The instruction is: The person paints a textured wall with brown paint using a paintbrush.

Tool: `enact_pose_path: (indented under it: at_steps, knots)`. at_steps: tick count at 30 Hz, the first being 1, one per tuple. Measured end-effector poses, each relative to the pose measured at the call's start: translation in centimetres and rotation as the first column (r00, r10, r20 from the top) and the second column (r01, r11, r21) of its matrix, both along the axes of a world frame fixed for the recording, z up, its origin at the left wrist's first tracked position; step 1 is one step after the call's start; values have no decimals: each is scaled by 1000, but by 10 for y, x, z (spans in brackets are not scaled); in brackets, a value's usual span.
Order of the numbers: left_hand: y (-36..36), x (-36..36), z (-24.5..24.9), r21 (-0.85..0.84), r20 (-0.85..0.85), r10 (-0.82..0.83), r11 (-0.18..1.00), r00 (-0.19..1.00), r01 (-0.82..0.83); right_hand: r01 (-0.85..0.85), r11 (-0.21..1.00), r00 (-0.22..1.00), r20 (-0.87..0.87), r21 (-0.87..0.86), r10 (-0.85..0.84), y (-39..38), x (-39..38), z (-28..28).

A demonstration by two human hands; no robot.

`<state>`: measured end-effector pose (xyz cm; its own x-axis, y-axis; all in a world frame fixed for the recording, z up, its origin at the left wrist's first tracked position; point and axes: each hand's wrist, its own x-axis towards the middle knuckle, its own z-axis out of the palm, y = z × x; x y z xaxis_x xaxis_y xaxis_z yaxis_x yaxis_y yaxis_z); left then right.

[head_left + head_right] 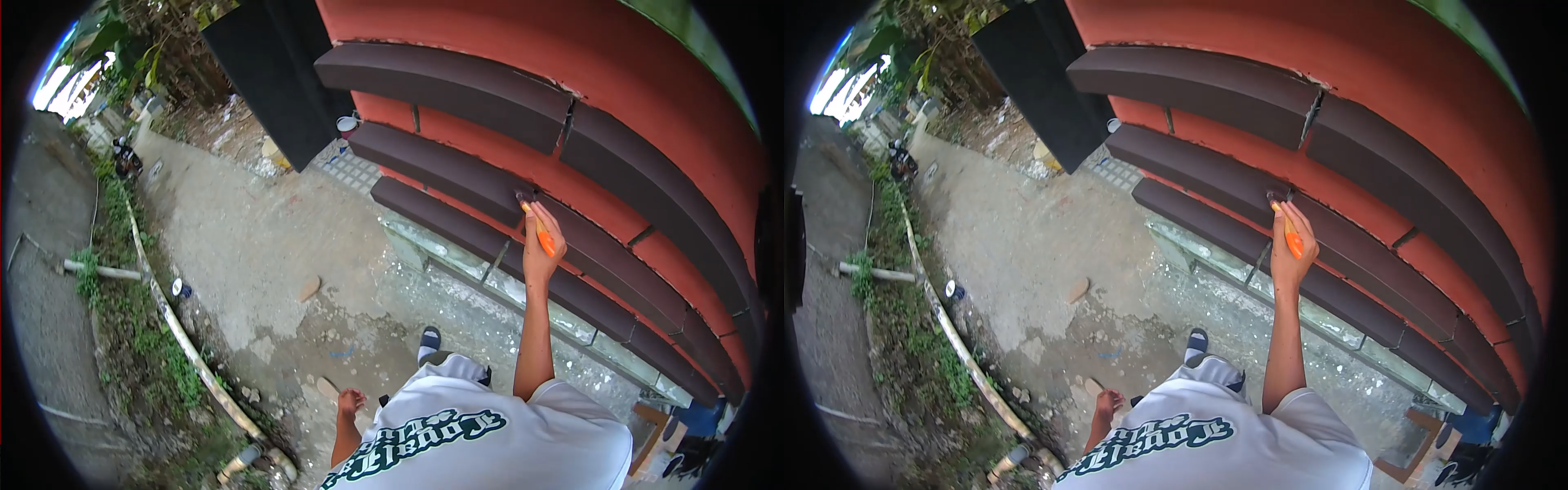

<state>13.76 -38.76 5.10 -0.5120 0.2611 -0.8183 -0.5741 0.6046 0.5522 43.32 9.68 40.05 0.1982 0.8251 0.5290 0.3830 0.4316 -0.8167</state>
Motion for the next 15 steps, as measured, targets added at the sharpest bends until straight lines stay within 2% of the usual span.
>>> enact_pose_path:
  at_steps: [2, 6, 15]
  knots:
    - [12, -25, 8, -32, 21, -55, 998, 998, 56, 46, 999, 999, 14, 7, -46, 12, -11, -1]
    - [54, -88, -7, -122, 46, -107, 986, 993, 112, 121, 991, 987, 100, 55, -126, 33, -30, -5]
    - [177, -169, -15, -52, -19, -330, 943, 944, 329, 274, 960, 933, 224, 63, -281, 42, -54, -6]
